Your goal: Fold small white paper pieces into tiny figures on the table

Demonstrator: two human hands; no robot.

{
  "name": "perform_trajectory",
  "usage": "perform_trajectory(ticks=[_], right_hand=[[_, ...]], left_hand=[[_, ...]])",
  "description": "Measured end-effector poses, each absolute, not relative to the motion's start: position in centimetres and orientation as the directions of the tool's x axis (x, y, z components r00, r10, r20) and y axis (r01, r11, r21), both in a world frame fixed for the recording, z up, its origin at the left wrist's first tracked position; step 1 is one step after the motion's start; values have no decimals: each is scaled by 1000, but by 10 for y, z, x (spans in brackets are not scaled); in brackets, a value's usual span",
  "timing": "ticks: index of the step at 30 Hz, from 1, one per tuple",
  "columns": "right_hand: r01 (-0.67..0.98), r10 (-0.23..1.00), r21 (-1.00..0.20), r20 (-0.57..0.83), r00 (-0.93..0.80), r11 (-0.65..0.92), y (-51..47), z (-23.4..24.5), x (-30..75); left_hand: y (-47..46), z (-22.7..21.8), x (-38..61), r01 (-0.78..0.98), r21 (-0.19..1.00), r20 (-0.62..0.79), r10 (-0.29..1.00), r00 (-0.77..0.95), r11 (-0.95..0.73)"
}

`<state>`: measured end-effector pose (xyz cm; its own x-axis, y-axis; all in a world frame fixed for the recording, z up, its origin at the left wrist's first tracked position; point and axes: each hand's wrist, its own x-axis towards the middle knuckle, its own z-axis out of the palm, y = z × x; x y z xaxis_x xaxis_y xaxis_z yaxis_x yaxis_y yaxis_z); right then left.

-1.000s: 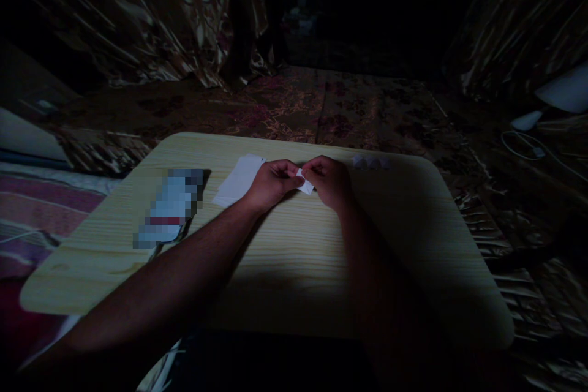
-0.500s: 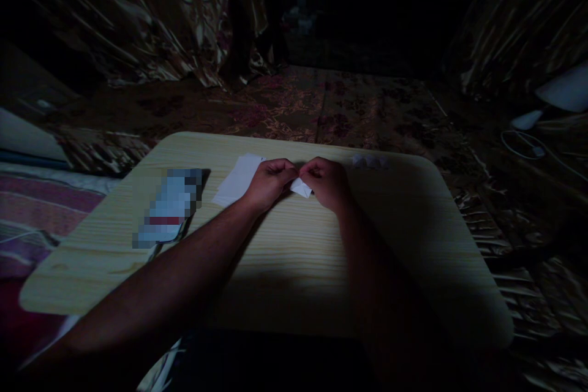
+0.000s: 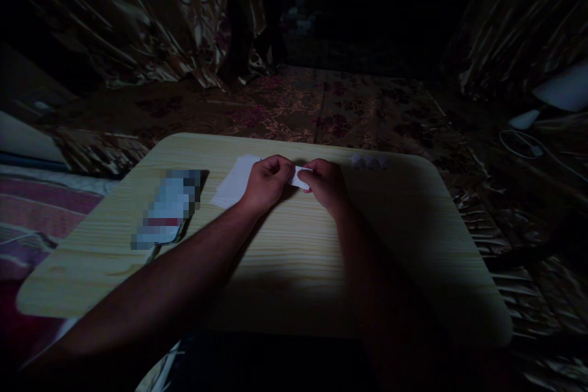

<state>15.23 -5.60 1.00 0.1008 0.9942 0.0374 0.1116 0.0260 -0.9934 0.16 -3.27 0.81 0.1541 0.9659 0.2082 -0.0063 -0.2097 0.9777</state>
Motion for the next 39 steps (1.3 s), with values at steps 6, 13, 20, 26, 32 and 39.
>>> perform_trajectory(ticks=[6, 13, 20, 26, 32, 39], right_hand=[[184, 993, -982, 66, 101, 47, -55, 5, 153], [198, 985, -978, 94, 146, 64, -57, 9, 150], [242, 979, -966, 133, 154, 94, -58, 10, 151], [230, 980, -970, 114, 160, 76, -59, 11, 150], [222, 977, -971, 128, 168, 89, -57, 7, 150], [283, 972, -951, 174, 160, 123, -58, 8, 152]], left_hand=[[-35, 9, 2, -8, 970, 242, 956, 164, -244], [-36, 9, 3, 3, 972, 233, 962, 142, -236], [-37, 9, 4, -2, 974, 226, 965, 132, -228], [-35, 7, 3, 27, 966, 250, 957, 146, -257], [-35, 5, 2, 32, 967, 246, 956, 158, -254], [-36, 4, 2, 66, 963, 248, 954, 171, -262]])
